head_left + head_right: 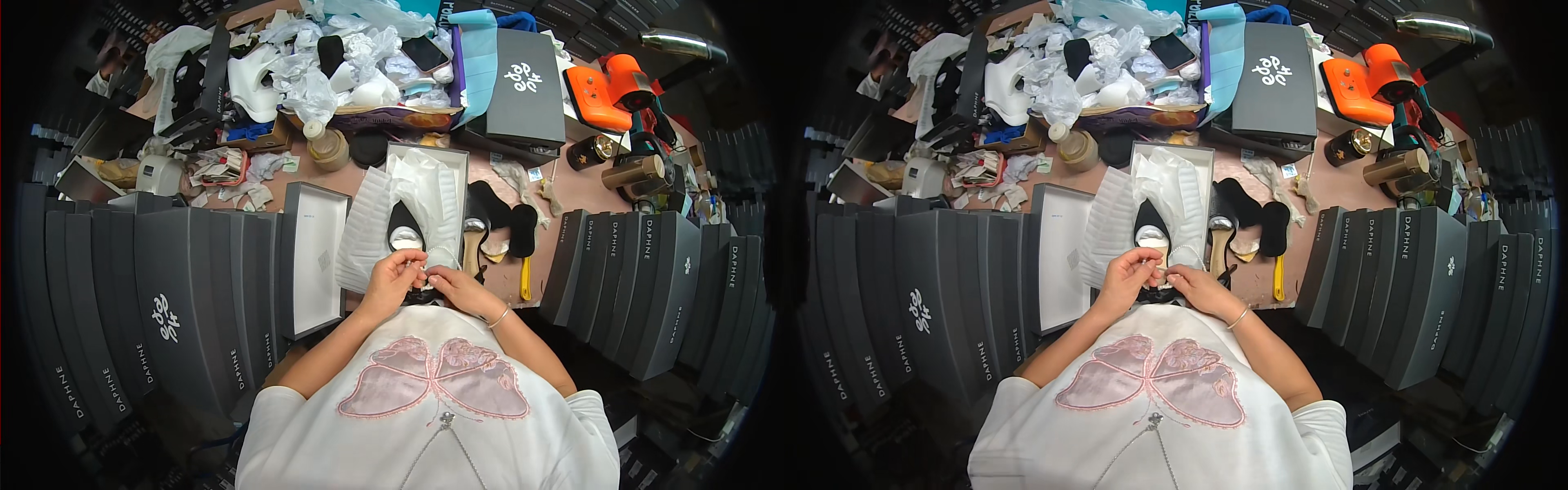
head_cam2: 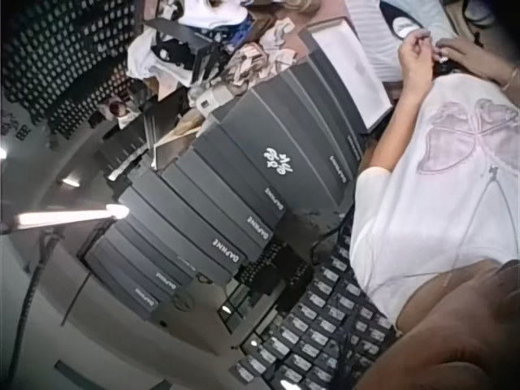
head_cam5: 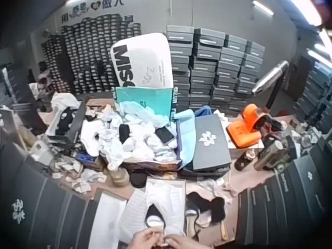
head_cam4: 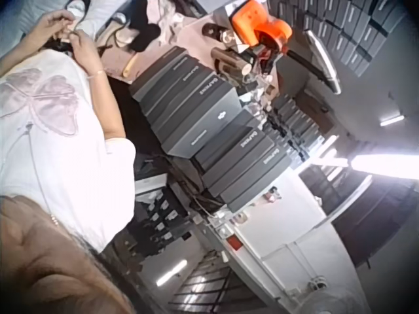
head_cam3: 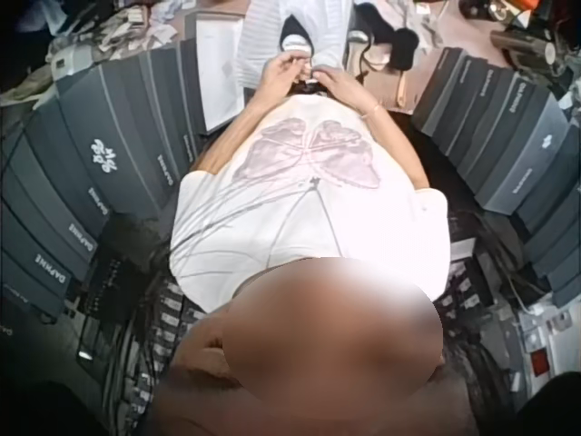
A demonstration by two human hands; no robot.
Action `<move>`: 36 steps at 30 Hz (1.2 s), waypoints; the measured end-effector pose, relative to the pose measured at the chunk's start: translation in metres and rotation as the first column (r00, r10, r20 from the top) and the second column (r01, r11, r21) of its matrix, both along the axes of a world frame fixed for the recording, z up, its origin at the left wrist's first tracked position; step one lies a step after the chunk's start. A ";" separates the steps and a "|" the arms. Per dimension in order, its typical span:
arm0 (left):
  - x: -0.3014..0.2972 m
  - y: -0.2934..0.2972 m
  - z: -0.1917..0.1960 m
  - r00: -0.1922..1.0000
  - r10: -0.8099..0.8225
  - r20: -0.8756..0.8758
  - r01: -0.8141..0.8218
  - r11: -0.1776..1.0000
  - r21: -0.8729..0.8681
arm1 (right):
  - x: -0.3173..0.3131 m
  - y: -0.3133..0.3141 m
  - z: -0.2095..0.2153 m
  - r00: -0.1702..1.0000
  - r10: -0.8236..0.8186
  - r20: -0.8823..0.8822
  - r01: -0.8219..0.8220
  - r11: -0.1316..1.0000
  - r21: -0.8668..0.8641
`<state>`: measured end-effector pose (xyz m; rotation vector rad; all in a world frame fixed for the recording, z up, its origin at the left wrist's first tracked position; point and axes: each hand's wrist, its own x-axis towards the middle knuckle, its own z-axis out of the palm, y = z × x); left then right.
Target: Cleaning a pair of black high-heeled shoes and packing them into a shoe box with protective wrapping.
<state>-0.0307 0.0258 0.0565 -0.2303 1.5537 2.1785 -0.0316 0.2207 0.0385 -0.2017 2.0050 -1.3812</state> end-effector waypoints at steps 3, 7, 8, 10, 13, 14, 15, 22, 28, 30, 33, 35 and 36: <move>0.000 0.000 0.000 1.000 0.022 0.004 -0.022 1.000 0.001 | 0.006 -0.009 -0.004 0.959 -0.237 0.156 0.248 0.967 -0.057; 0.002 0.002 0.000 0.997 0.078 0.009 -0.078 0.997 0.009 | 0.004 -0.009 -0.020 0.890 -0.448 0.092 0.457 0.871 -0.181; 0.002 0.004 0.001 0.995 0.095 0.011 -0.095 0.995 0.011 | 0.004 -0.011 -0.025 0.850 -0.526 0.028 0.516 0.820 -0.249; 0.002 0.004 -0.001 0.995 0.100 0.005 -0.100 0.995 0.018 | -0.003 -0.019 0.000 0.818 -0.574 0.031 0.557 0.777 -0.293; 0.001 0.006 0.001 0.993 0.111 0.028 -0.113 0.990 0.085 | -0.006 -0.019 0.010 0.868 -0.495 -0.019 0.463 0.824 -0.328; 0.000 0.005 0.001 0.992 0.116 0.040 -0.120 0.986 0.117 | -0.006 -0.021 0.015 0.873 -0.487 -0.017 0.453 0.824 -0.339; 0.000 0.001 -0.001 0.994 0.068 0.086 -0.083 0.980 0.181 | -0.006 -0.022 0.020 0.876 -0.481 -0.016 0.446 0.824 -0.349; 0.000 0.001 -0.001 0.974 0.189 0.127 -0.217 0.939 0.268 | 0.003 -0.016 0.016 0.938 -0.345 0.019 0.325 0.864 -0.385; 0.000 -0.010 -0.002 0.992 0.123 -0.035 -0.125 0.990 -0.067 | -0.011 0.014 0.014 0.937 -0.340 0.079 0.344 0.938 -0.051; 0.005 -0.010 -0.003 0.992 0.112 -0.057 -0.119 0.985 -0.127 | -0.004 0.016 0.012 0.969 -0.195 0.149 0.192 0.981 0.033; 0.006 -0.010 0.000 0.988 0.120 -0.098 -0.133 0.981 -0.139 | 0.001 0.004 0.006 0.948 -0.166 0.272 0.176 0.984 -0.012; 0.006 -0.007 0.006 0.972 0.154 -0.178 -0.175 0.978 -0.113 | 0.001 -0.007 -0.003 0.931 -0.190 0.311 0.210 0.977 -0.031; 0.004 -0.007 0.010 0.957 0.104 -0.271 -0.163 0.965 -0.204 | 0.000 -0.008 -0.008 0.943 -0.168 0.286 0.191 0.980 -0.053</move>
